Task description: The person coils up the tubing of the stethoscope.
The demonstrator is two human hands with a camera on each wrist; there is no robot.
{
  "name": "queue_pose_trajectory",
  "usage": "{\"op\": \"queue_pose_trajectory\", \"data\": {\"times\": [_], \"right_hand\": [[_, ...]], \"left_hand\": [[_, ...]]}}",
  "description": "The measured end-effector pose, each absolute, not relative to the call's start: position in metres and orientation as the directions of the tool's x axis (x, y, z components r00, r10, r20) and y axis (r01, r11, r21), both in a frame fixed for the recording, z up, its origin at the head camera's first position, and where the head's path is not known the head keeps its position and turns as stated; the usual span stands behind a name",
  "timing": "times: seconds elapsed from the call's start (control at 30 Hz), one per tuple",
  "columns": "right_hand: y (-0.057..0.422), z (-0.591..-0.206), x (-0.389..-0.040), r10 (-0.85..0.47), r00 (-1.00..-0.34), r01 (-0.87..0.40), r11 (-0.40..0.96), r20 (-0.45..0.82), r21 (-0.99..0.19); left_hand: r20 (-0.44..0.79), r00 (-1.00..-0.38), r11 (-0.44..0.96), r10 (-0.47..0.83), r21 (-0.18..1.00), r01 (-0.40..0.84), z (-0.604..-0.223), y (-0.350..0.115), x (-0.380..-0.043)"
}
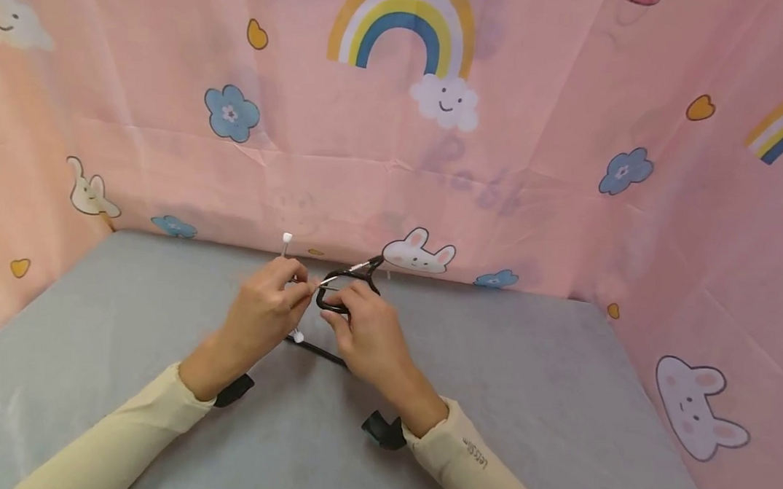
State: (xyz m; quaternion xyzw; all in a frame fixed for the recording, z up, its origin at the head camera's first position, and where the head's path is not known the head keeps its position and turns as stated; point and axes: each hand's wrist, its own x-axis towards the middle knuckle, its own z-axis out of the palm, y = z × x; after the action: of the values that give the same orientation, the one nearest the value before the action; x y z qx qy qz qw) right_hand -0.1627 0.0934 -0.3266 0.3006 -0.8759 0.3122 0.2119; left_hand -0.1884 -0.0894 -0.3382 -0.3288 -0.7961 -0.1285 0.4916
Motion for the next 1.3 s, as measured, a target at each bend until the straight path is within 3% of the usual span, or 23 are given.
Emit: {"op": "queue_pose_trajectory", "data": {"times": [0.23,0.4,0.53,0.73,0.87,1.0,1.17,1.3], "right_hand": [[0.099,-0.326,-0.168,-0.347,-0.809,-0.585,0.553,0.474,-0.594],[0.105,-0.32,-0.17,-0.357,-0.825,-0.564,0.543,0.438,-0.622],[0.114,-0.317,-0.174,-0.388,-0.798,-0.6,0.577,0.46,-0.554],[0.131,-0.313,-0.186,-0.466,-0.709,-0.685,0.636,0.53,-0.357],[0.149,-0.309,-0.197,-0.458,-0.67,-0.692,0.67,0.585,-0.268],[0.163,-0.304,-0.201,-0.417,-0.712,-0.631,0.733,0.565,-0.254],[0.163,-0.305,-0.202,-0.441,-0.748,-0.556,0.824,0.496,-0.108],[0.157,-0.308,-0.205,-0.427,-0.786,-0.58,0.759,0.447,-0.296]], "left_hand": [[0.82,-0.364,0.717,0.442,-0.079,0.693,-0.342,-0.084,-0.184],[0.829,-0.349,0.679,0.437,-0.049,0.732,-0.342,-0.085,-0.186],[0.823,-0.331,0.624,0.462,-0.036,0.781,-0.339,-0.088,-0.188],[0.792,-0.31,0.573,0.526,-0.061,0.817,-0.335,-0.095,-0.19],[0.787,-0.316,0.519,0.53,-0.006,0.855,-0.335,-0.1,-0.193],[0.788,-0.288,0.416,0.545,0.045,0.908,-0.335,-0.1,-0.194],[0.78,-0.202,0.247,0.592,0.064,0.967,-0.336,-0.094,-0.192],[0.813,-0.18,0.1,0.554,0.15,0.984,-0.336,-0.089,-0.19]]}}
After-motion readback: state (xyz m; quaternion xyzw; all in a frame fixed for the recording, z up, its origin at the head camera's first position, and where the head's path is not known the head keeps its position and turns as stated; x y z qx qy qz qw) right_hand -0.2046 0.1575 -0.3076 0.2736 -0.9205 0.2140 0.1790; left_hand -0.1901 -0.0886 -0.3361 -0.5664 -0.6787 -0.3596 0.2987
